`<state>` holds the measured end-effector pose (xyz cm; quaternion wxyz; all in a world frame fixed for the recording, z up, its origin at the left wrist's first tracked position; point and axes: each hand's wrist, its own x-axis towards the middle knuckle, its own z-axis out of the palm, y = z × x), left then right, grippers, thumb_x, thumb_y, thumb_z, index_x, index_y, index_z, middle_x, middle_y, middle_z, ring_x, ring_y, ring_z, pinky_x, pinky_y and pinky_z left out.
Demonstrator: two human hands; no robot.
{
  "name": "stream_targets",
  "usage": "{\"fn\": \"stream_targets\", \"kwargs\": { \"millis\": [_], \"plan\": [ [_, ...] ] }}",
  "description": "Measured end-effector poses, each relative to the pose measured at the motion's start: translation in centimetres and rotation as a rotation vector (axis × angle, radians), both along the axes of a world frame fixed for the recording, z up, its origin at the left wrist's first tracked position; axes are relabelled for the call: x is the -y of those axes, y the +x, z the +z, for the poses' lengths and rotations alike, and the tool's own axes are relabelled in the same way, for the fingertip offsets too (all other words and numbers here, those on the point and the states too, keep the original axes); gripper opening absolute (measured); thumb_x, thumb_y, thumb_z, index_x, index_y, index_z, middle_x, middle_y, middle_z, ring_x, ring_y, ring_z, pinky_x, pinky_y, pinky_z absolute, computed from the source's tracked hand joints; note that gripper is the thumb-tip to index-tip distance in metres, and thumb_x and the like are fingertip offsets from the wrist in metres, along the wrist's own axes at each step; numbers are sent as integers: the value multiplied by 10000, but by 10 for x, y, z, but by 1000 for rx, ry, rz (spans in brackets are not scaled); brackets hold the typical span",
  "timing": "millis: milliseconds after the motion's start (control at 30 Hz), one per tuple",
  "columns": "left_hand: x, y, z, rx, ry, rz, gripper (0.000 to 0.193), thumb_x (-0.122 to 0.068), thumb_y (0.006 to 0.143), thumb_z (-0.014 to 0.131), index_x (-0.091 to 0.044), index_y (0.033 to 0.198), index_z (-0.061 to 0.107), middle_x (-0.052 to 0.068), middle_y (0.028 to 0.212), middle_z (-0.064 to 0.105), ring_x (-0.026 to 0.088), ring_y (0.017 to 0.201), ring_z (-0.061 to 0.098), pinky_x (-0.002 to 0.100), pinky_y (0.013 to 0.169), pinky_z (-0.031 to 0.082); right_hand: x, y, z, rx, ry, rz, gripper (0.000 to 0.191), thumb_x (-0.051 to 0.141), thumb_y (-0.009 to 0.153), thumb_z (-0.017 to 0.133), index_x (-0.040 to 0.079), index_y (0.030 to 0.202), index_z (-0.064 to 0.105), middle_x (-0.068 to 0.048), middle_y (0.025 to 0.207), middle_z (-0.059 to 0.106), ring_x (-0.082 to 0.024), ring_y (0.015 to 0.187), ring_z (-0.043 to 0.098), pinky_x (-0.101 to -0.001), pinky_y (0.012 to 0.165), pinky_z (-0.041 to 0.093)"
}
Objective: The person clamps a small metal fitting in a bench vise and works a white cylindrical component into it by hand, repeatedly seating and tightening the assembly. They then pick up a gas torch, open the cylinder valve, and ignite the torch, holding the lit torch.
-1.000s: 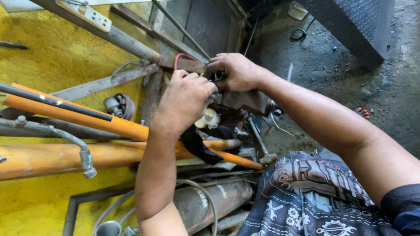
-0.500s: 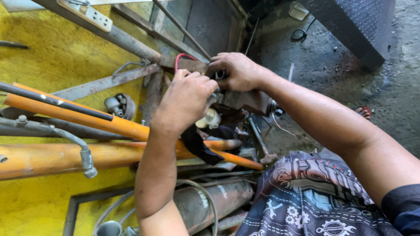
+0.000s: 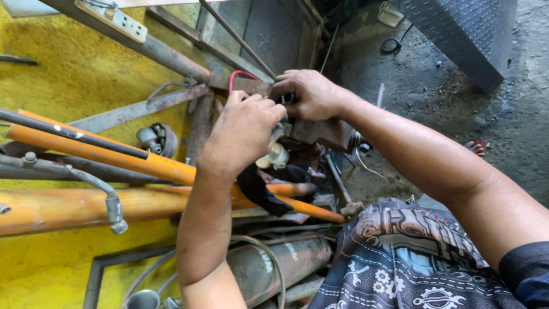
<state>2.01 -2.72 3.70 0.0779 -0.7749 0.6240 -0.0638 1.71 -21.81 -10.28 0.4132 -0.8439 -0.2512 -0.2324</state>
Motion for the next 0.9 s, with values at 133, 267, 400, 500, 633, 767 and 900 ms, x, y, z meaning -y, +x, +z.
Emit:
{"fn": "stream_targets", "kwargs": {
  "millis": [133, 267, 400, 500, 633, 767, 900],
  "plan": [
    [0, -2, 0, 15, 6, -1, 86, -105, 837, 638, -126, 896, 696, 65, 917, 712, 269, 958, 668, 463, 885, 437, -1, 0, -1, -14, -12, -1, 364, 271, 754, 771, 32, 1022, 717, -157, 1001, 665, -388, 1022, 633, -471, 846, 513],
    [1, -3, 2, 20, 13, -2, 85, -102, 818, 647, -130, 883, 695, 61, 914, 713, 265, 959, 669, 467, 899, 434, -1, 1, -1, -2, -6, 9, 353, 269, 753, 775, 36, 1011, 715, -146, 996, 665, -380, 1021, 635, -466, 849, 515],
    [3, -4, 4, 16, 8, 4, 112, -114, 778, 664, -118, 886, 695, 68, 909, 711, 272, 952, 666, 471, 891, 431, 0, 1, 0, 6, -15, -1, 381, 247, 718, 766, 30, 1027, 711, -148, 1004, 663, -380, 1021, 633, -466, 848, 516],
    [4, -4, 4, 14, -2, -5, 90, -107, 788, 662, -122, 871, 696, 60, 906, 716, 265, 964, 669, 468, 893, 432, 0, 1, 2, 11, -10, 0, 372, 245, 712, 766, 39, 1017, 715, -142, 1007, 666, -378, 1020, 633, -466, 846, 516],
    [4, -3, 4, 12, -2, 0, 58, -102, 816, 659, -130, 847, 698, 51, 893, 721, 253, 967, 673, 472, 909, 432, 0, 0, 3, 7, -25, 10, 304, 256, 745, 776, 67, 976, 726, -130, 979, 659, -369, 1009, 634, -462, 834, 516],
    [4, -3, 3, 22, 9, -2, 65, -98, 816, 650, -134, 841, 699, 48, 886, 721, 252, 968, 675, 474, 911, 434, 0, -1, 3, 37, -13, 29, 275, 251, 753, 772, 85, 969, 733, -115, 960, 657, -361, 993, 630, -460, 825, 514],
    [4, -4, 4, 8, -6, -4, 63, -106, 807, 648, -124, 844, 696, 52, 874, 716, 260, 960, 674, 472, 902, 434, 0, -2, 2, 31, -32, 4, 268, 239, 753, 772, 74, 958, 722, -120, 954, 650, -363, 989, 629, -465, 812, 512]
  ]
}}
